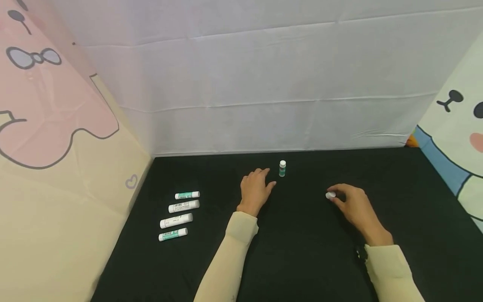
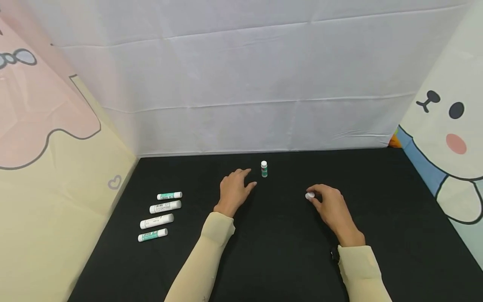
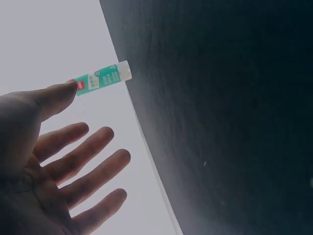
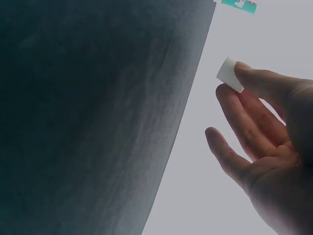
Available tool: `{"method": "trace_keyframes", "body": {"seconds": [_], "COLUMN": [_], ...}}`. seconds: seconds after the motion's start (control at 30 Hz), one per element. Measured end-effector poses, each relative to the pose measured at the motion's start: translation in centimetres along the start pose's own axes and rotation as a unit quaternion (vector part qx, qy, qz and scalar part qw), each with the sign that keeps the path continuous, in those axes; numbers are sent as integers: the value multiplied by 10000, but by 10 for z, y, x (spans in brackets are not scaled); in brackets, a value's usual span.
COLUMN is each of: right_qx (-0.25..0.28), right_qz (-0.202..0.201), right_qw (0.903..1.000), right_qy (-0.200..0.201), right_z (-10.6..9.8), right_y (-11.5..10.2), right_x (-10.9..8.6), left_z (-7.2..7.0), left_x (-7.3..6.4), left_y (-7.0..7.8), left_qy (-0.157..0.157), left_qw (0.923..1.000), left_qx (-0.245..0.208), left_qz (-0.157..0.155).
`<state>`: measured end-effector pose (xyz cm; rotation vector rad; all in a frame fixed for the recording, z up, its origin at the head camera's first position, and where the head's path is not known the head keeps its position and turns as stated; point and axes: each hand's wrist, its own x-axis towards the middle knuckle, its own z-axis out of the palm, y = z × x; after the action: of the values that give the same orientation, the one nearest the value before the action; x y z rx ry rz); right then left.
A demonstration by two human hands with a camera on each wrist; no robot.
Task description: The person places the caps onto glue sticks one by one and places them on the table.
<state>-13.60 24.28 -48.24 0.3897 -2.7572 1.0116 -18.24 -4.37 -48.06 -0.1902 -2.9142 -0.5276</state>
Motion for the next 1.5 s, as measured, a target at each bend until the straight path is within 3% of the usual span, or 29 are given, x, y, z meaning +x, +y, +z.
{"method": "trace_keyframes", "body": {"seconds": [0.9, 1.13, 1.5], "right_qx": [-93, -42, -44], "right_qz": [-130, -140, -139], "right_qw": [9999, 9999, 9999], "right_qy": [-25, 4, -49], "right_z": [1, 0, 1], "right_y": [-14, -15, -17], "right_x": [-1, 0, -1], "left_z": [20, 22, 27], "left_x": [23, 29, 38], "left_y": [15, 18, 21], "left_qy": [-318, -252, -490], "left_qw": [9982, 9980, 9953], "left_qx": [-459, -563, -770], "left_qz": [-213, -170, -316]}}
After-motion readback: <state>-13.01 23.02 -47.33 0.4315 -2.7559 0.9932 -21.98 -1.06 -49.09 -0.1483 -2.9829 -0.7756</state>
